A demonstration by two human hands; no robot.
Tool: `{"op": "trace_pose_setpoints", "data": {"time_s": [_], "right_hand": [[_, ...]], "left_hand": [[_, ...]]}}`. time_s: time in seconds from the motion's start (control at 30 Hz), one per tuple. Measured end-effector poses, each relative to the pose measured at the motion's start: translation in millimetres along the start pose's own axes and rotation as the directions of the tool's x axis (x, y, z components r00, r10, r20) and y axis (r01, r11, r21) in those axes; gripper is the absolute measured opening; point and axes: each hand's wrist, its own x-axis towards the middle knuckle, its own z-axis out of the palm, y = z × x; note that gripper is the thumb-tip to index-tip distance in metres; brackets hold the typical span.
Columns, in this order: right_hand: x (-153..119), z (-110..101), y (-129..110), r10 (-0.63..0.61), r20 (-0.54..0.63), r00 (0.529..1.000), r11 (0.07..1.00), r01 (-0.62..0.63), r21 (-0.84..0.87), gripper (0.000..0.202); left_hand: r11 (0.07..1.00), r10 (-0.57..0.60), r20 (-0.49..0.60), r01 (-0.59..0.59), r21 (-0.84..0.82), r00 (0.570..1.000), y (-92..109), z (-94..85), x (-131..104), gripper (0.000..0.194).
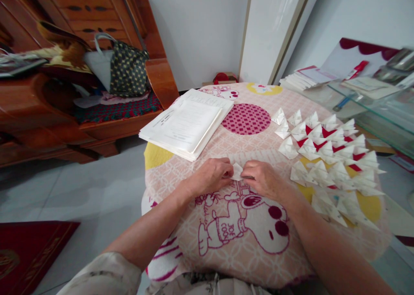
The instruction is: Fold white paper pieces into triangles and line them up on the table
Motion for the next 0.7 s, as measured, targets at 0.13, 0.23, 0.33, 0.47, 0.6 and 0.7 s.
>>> {"op": "trace_pose_setpoints", "data": {"time_s": [0.13,0.23,0.33,0.47,0.6,0.7], "right_hand": [[0.8,-4.2,-0.3,0.08,-0.01,0.997,0.996,-0.08,0.029,0.024],[1.3,-5.2,0.4,0.102,-0.02,0.995,0.992,-0.101,0.072,0.028],[2.3,-4.2,2.6,0.134,-0.032,0.99,0.984,-0.129,0.124,0.029],[3.7,-2.1,7.5,0.2,-0.066,0.978,0.966,-0.186,0.179,0.024],[4.1,-1.8,12.2,0.293,-0.043,0.955,0.941,-0.28,0.19,0.022],[4.1,-1.8,14.9,0.337,-0.025,0.941,0.924,-0.326,0.199,0.021]], "left_hand": [[0.995,-0.08,-0.022,0.079,-0.068,0.997,1.0,-0.6,1.9,0.012],[0.986,-0.142,-0.033,0.138,-0.098,0.989,-0.4,-1.3,5.4,0.012],[0.973,-0.206,-0.041,0.2,-0.114,0.978,-3.2,-1.6,9.2,0.014],[0.95,-0.278,-0.035,0.269,-0.155,0.96,-7.1,-0.8,12.9,0.013],[0.945,-0.295,-0.045,0.284,-0.164,0.955,-9.1,0.8,14.4,0.014],[0.943,-0.313,-0.056,0.302,-0.141,0.948,-9.0,2.0,14.6,0.014]]}}
